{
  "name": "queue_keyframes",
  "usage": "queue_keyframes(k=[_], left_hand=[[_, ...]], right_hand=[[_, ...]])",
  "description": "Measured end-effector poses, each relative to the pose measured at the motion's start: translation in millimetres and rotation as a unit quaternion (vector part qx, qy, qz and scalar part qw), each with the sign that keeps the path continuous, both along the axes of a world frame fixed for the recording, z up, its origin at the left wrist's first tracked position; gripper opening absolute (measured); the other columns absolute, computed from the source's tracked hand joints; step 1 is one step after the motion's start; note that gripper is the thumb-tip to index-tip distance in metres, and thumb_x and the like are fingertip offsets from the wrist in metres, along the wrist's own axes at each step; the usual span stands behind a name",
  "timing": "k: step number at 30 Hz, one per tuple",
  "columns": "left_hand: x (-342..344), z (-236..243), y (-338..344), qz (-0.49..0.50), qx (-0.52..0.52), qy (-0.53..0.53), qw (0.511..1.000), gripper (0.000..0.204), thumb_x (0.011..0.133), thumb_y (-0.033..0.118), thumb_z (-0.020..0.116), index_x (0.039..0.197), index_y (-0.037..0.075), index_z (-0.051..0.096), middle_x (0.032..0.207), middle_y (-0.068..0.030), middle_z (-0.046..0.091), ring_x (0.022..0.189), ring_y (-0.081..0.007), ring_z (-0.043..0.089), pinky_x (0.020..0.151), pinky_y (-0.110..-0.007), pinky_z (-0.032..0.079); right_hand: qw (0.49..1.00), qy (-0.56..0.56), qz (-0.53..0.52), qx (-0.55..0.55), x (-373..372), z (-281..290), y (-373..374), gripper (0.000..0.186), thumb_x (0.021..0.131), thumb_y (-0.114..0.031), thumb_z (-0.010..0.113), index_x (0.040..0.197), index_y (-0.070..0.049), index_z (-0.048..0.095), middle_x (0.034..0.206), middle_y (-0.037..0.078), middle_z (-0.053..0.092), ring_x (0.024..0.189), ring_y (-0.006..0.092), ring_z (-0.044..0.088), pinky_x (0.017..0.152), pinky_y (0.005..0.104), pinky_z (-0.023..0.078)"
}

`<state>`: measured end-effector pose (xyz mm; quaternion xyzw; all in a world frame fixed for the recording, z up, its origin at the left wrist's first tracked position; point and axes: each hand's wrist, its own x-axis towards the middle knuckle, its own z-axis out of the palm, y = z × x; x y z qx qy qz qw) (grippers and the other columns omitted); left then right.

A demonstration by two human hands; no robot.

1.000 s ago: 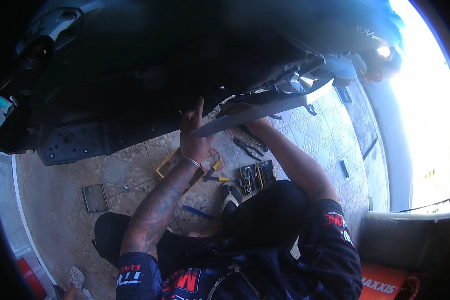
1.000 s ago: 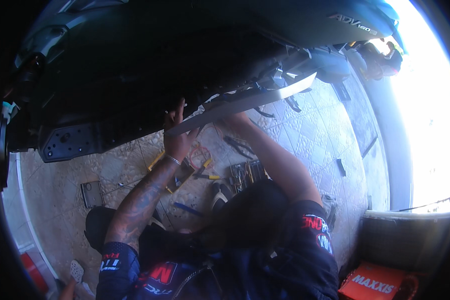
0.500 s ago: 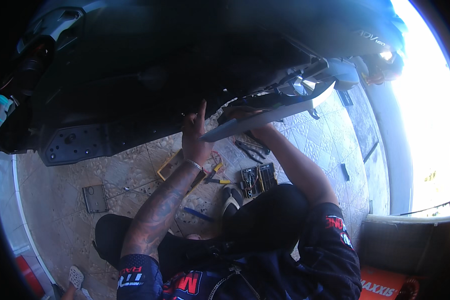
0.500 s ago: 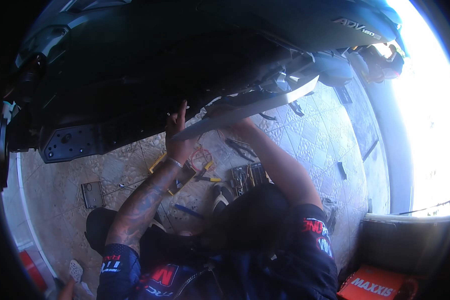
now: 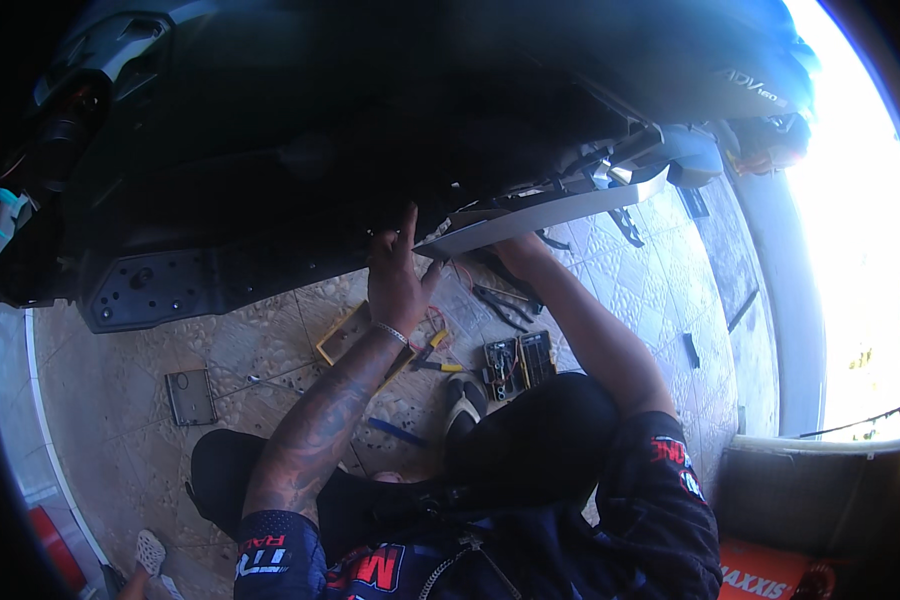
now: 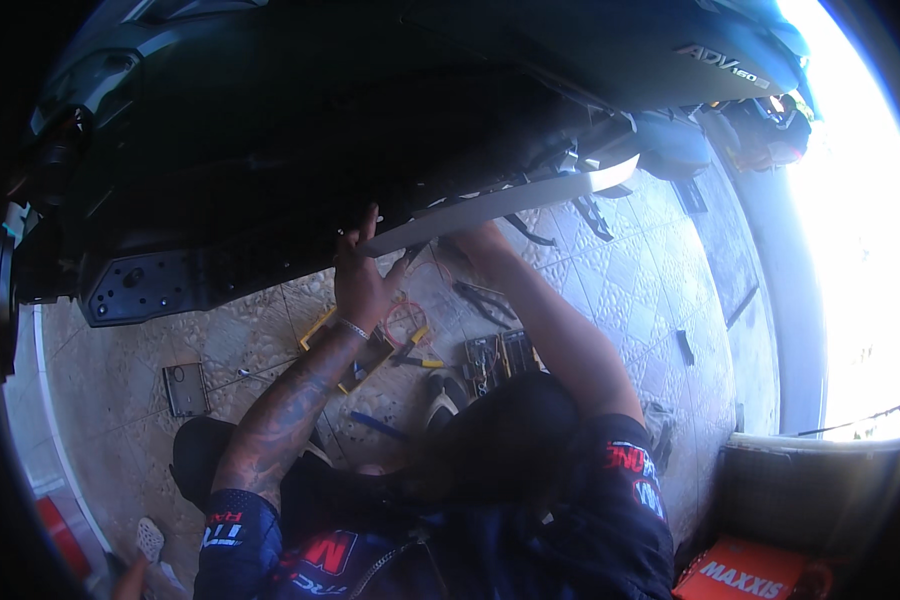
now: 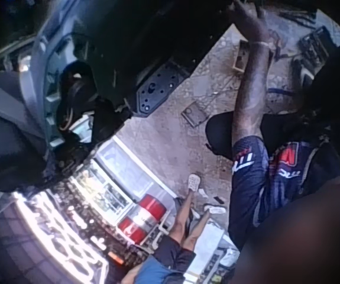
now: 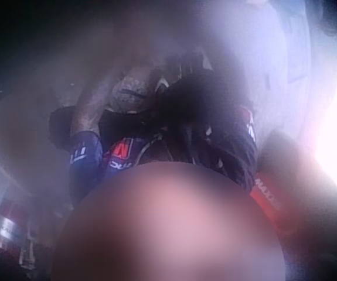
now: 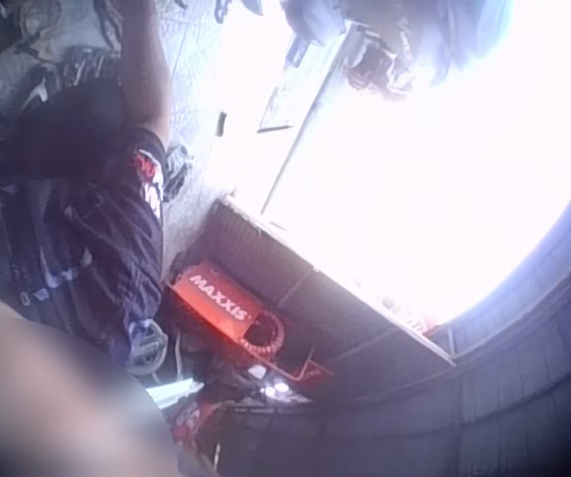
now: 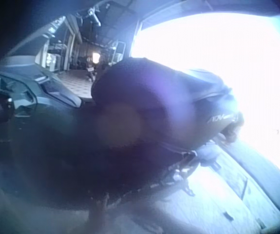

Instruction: The person sits on the floor and uses a screwdriver to remove and reattach a side panel on a motorcycle. They manipulate fasteners and align the panel to the frame throughout the clip.

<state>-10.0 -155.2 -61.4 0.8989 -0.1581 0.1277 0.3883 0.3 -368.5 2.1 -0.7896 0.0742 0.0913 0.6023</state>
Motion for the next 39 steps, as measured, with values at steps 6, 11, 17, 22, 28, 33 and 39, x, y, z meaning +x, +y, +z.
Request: queue_keyframes(k=[6,11,17,22,28,33,39], left_hand=[[-1.3,-0.1,-1.0,0.012,0.010,0.010,1.000,0.099,0.082,0.025,0.086,0.165,0.018,0.032,0.124,-0.0190,0.056,0.113,-0.0349,0.061,0.097,-0.047,0.051],[-2.3,0.7,-0.3,0.010,-0.007,0.001,1.000,0.098,0.082,0.025,0.086,0.164,0.020,0.033,0.122,-0.0176,0.056,0.110,-0.0340,0.062,0.093,-0.046,0.051],[-2.1,-2.9,-0.6,0.006,-0.014,-0.013,1.000,0.101,0.079,0.025,0.087,0.164,0.020,0.033,0.120,-0.0152,0.056,0.109,-0.0330,0.061,0.093,-0.046,0.050],[-0.5,-6.3,-0.4,0.002,-0.007,-0.014,1.000,0.103,0.077,0.022,0.088,0.164,0.019,0.033,0.120,-0.0147,0.056,0.108,-0.0324,0.061,0.094,-0.046,0.050],[-2.3,-5.2,-1.1,0.007,-0.002,-0.020,1.000,0.101,0.079,0.024,0.088,0.164,0.018,0.033,0.117,-0.0159,0.057,0.110,-0.0335,0.060,0.095,-0.047,0.050],[-3.0,-4.7,0.0,-0.003,-0.012,-0.053,0.999,0.095,0.084,0.028,0.083,0.164,0.018,0.033,0.125,-0.0202,0.058,0.117,-0.0405,0.058,0.101,-0.050,0.048],[-4.3,0.6,1.4,0.002,-0.041,-0.006,0.999,0.087,0.090,0.031,0.077,0.164,0.019,0.032,0.129,-0.0217,0.057,0.121,-0.0436,0.056,0.105,-0.053,0.046]], right_hand=[[1.000,-0.007,0.011,-0.008,-0.2,0.6,-1.8,0.029,0.100,-0.010,0.062,0.125,-0.006,0.076,0.122,0.011,0.074,0.111,0.0208,0.067,0.101,0.0338,0.051],[1.000,-0.012,0.011,0.011,-2.0,3.1,-2.0,0.028,0.099,-0.010,0.063,0.124,-0.005,0.075,0.121,0.011,0.073,0.110,0.0208,0.067,0.101,0.0343,0.051],[0.999,-0.006,0.007,0.038,-4.5,3.3,-2.2,0.026,0.096,-0.011,0.066,0.119,-0.004,0.074,0.116,0.011,0.073,0.107,0.0218,0.068,0.098,0.0357,0.052],[0.999,-0.010,0.016,0.040,0.3,-0.7,-1.1,0.025,0.095,-0.012,0.068,0.118,-0.004,0.073,0.114,0.011,0.073,0.105,0.0220,0.068,0.095,0.0362,0.053],[0.998,-0.017,0.022,0.058,4.7,-6.6,-3.7,0.025,0.093,-0.014,0.070,0.116,-0.004,0.072,0.111,0.011,0.072,0.103,0.0223,0.069,0.091,0.0368,0.053],[0.996,-0.012,0.016,0.092,11.5,-2.0,0.6,0.025,0.092,-0.016,0.071,0.114,-0.004,0.071,0.108,0.011,0.072,0.101,0.0226,0.069,0.087,0.0374,0.054],[0.978,0.107,-0.104,0.145,18.4,8.7,10.9,0.034,0.089,-0.014,0.074,0.119,0.000,0.069,0.105,0.012,0.072,0.095,0.0218,0.069,0.082,0.0352,0.055]])
